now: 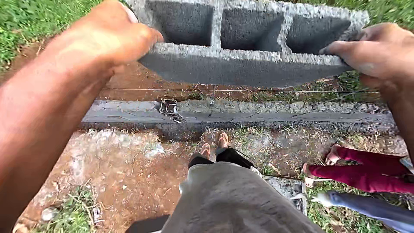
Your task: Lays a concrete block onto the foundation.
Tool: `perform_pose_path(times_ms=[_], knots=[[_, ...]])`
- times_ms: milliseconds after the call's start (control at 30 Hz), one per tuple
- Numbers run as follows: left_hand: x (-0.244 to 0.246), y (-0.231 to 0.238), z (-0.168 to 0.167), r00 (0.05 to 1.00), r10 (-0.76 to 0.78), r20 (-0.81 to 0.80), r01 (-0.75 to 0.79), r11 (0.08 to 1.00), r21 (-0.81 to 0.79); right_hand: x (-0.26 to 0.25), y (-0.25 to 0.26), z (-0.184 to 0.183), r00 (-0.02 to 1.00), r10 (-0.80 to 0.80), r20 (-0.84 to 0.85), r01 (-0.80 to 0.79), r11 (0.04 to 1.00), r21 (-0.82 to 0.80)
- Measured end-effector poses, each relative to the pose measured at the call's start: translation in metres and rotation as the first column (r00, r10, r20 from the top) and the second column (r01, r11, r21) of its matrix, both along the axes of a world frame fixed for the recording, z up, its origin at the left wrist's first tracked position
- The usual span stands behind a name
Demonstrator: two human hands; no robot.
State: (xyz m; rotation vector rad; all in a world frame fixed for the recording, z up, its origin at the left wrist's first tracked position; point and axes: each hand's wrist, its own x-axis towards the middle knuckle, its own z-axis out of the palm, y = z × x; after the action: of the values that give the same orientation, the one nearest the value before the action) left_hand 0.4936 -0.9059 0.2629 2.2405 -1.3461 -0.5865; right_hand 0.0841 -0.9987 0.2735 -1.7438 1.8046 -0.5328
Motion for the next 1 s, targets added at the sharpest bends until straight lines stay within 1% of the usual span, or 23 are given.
perform_pose_path(times_ms=[133, 200, 233, 267, 300, 333, 367, 433, 500, 633, 733, 833, 1000], knots=[[-0.002, -0.02, -0.013, 1.0, -0.025, -0.018, 0.025, 1.0, 0.017, 0.002, -0.038, -0.023, 1.0, 0.012, 0.013, -0.013, 0.996, 0.093], [0.004, -0.027, -0.027, 0.999, -0.044, -0.026, 0.044, 0.999, 0.003, 0.003, -0.053, -0.033, 1.0, 0.019, 0.019, -0.021, 0.992, 0.123], [0.022, -0.032, -0.044, 0.996, -0.086, -0.021, 0.086, 0.996, -0.014, 0.004, -0.058, -0.039, 0.999, 0.027, 0.019, -0.029, 0.99, 0.137], [0.051, -0.042, -0.063, 0.99, -0.144, -0.004, 0.144, 0.99, -0.006, 0.004, -0.063, -0.044, 0.999, 0.036, 0.023, -0.039, 0.989, 0.145], [0.072, -0.052, -0.075, 0.984, -0.179, -0.013, 0.179, 0.984, 0.019, 0.004, -0.07, -0.049, 0.998, 0.049, 0.032, -0.053, 0.988, 0.145], [0.081, -0.056, -0.083, 0.981, -0.187, -0.046, 0.19, 0.98, 0.055, 0.003, -0.073, -0.054, 0.997, 0.065, 0.034, -0.07, 0.987, 0.147], [0.077, -0.056, -0.082, 0.989, -0.136, -0.056, 0.141, 0.987, 0.078, 0.004, -0.079, -0.058, 0.996, 0.081, 0.039, -0.086, 0.986, 0.144], [0.042, -0.052, -0.064, 0.999, 0.045, 0.009, -0.045, 0.996, 0.078, 0.007, -0.089, -0.064, 0.992, 0.111, 0.06, -0.119, 0.982, 0.148], [0.018, -0.056, -0.047, 0.998, 0.057, 0.007, -0.057, 0.994, 0.098, 0.01, -0.097, -0.07, 0.991, 0.12, 0.067, -0.13, 0.976, 0.174], [0.015, -0.062, -0.052, 0.998, 0.049, 0.05, -0.058, 0.98, 0.191, 0.011, -0.105, -0.082, 0.991, 0.131, -0.015, -0.125, 0.972, 0.199], [0.013, -0.061, -0.062, 0.998, 0.034, 0.054, -0.045, 0.973, 0.227, 0.011, -0.113, -0.092, 0.984, 0.141, -0.11, -0.116, 0.971, 0.207], [0.008, -0.063, -0.077, 0.999, 0.041, 0.03, -0.048, 0.945, 0.324, 0.014, -0.112, -0.103, 0.972, 0.146, -0.182, -0.099, 0.965, 0.244], [0.009, -0.072, -0.117, 0.998, 0.059, -0.021, -0.045, 0.912, 0.408, 0.02, -0.104, -0.137, 0.972, 0.146, -0.182, -0.083, 0.945, 0.316]])
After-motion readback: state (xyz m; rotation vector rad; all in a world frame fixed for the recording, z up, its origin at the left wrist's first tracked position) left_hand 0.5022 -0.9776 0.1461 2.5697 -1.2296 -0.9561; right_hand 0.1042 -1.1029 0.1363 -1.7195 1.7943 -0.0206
